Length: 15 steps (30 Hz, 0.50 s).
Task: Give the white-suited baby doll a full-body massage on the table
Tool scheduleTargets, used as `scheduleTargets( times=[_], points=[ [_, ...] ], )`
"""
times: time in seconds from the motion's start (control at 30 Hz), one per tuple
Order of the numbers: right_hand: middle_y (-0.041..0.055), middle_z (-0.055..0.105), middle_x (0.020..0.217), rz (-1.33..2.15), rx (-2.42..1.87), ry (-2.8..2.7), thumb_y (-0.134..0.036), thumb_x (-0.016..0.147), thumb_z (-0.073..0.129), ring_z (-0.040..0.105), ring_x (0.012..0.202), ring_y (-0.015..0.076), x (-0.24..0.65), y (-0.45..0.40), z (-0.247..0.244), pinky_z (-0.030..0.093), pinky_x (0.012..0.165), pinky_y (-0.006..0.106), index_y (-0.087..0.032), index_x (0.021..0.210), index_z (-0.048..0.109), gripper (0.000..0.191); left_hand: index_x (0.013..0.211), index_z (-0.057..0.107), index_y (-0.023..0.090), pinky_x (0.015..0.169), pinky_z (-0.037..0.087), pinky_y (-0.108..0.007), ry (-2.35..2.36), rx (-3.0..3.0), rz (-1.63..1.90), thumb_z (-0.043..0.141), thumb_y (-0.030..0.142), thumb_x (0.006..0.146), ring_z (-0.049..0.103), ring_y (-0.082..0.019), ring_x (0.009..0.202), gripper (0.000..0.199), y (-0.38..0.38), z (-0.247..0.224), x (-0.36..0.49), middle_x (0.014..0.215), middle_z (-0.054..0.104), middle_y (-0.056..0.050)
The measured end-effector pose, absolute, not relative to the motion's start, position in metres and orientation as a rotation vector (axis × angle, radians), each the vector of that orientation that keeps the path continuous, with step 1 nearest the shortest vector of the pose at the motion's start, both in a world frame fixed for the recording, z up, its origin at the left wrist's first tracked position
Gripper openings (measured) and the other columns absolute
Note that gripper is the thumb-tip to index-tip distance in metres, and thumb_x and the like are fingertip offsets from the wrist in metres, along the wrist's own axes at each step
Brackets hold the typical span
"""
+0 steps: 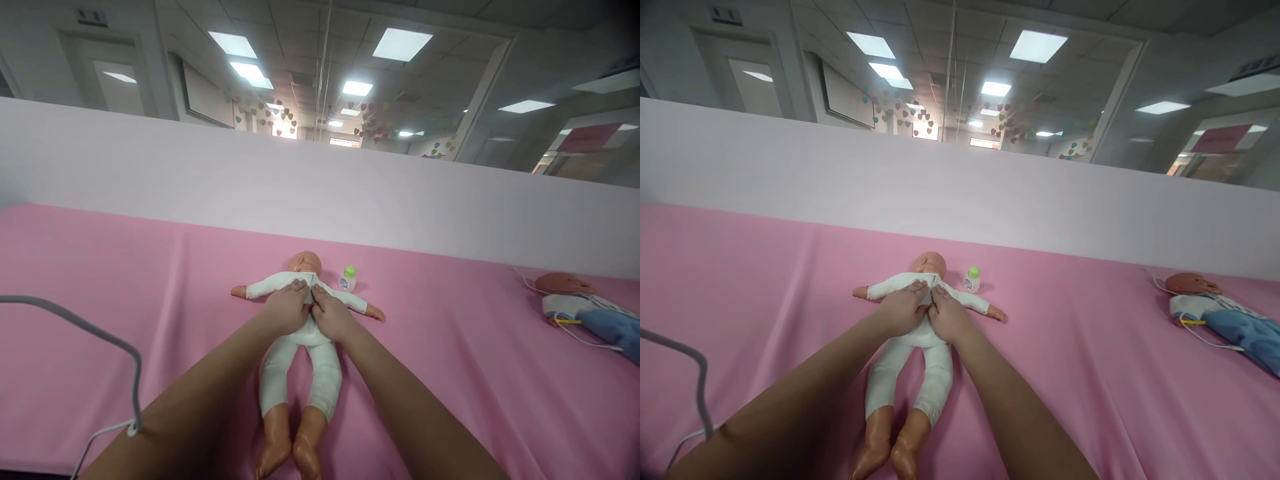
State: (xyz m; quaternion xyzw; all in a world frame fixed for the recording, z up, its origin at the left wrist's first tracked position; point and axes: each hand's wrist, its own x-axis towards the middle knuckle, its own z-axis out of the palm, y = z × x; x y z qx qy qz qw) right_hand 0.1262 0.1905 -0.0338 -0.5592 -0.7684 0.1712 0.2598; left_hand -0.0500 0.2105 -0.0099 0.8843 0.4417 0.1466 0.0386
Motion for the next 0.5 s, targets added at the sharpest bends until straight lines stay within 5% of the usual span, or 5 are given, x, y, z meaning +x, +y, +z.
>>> scheduleTargets(
  times=[0.5],
  points=[
    [0.0148, 0.035, 0.167, 0.449, -1.546, -1.988, -0.026, 0.098, 0.042, 0.03, 0.157, 0.0248, 0.127, 0.211, -0.02, 0.023, 0.129, 0.04, -0.006, 0.161, 0.036, 0.067, 0.154, 0.046, 0.007, 0.125, 0.031, -0.047, 1.396, 2.723, 0.603, 0.045, 0.035, 0.097, 0.037, -0.031, 0.153, 0.063, 0.233, -0.004, -0.051, 0.162, 0.045, -0.018]
  ],
)
